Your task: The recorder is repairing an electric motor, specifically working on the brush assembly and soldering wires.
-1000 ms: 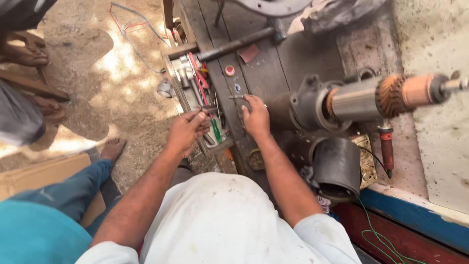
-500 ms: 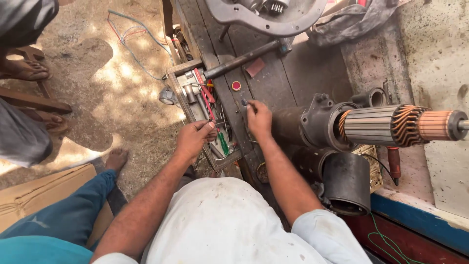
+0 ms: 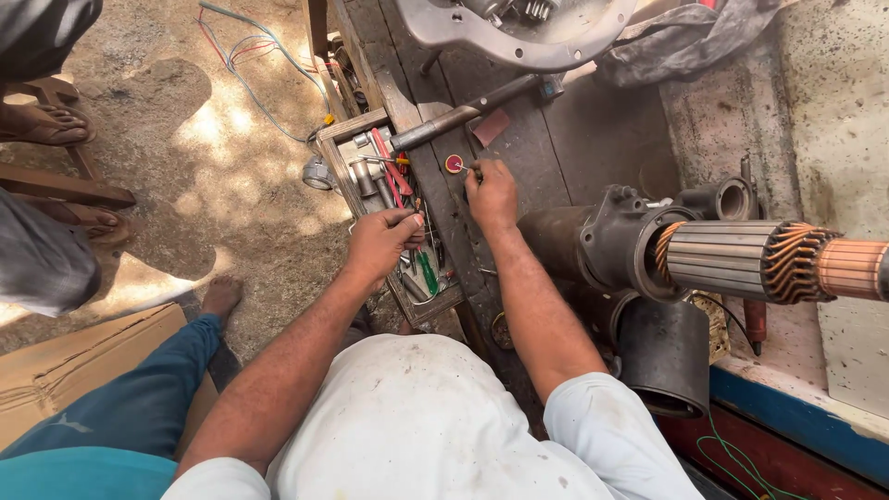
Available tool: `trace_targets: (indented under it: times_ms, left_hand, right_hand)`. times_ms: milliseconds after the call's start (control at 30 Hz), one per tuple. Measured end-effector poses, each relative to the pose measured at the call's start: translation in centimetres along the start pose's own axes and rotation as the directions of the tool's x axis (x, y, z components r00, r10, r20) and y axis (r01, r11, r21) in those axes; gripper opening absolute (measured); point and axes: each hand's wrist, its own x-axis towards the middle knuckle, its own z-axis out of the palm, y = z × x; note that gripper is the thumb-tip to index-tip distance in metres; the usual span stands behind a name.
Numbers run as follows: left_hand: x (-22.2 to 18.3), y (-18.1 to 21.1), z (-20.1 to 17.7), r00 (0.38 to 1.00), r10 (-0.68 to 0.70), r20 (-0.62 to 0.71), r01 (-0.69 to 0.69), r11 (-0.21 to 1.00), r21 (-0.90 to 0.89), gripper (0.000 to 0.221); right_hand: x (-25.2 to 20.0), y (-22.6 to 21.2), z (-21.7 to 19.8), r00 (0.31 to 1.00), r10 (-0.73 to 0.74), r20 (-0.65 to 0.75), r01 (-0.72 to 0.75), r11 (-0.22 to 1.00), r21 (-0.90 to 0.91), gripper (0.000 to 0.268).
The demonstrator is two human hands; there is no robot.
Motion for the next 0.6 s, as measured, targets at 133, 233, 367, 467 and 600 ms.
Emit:
trace_targets:
  times_ms: [133,233,367,467,600]
  left_hand:
    - [0.3,0.4,0.2,1.0,-0.025,-0.014,0.025,0.999,0.022,0.029]
    - [1.1,0.3,0.2,1.0,0.014,-0.006,-0.014,1.0,-0.02,0.029]
    - [1.8,-0.3,0.4,1.0,0.031,0.003,-0.031,0.995,-0.098,0.023]
    - [2.1,0.5,0.7,1.0,0.019,0.003,-0.018,0.993,-0.115,0.021]
    - [2.2,1.5,1.1,0.997,-0.065,0.041,0.071,0.983,-0.171,0.021]
  right_hand:
    - [-0.2,-0.2,0.0,1.0,-0.002,-0.011,0.002,1.0,0.013,0.014]
    - [0.1,-0.2,0.1,1.0,0.006,-0.014,-0.006,1.0,0.021,0.015]
    - [-0.4,0.2,0.5,1.0,-0.01,-0.027,0.01,1.0,-0.016,0.012]
    - [-0.2,2.0,2.1,0.993,0.097,-0.073,-0.087,0.987,0.132,0.012]
    - [-1.2,5.3,3.7,0.818,0.523,0.238,-0.485,0.406,0.775,0.014]
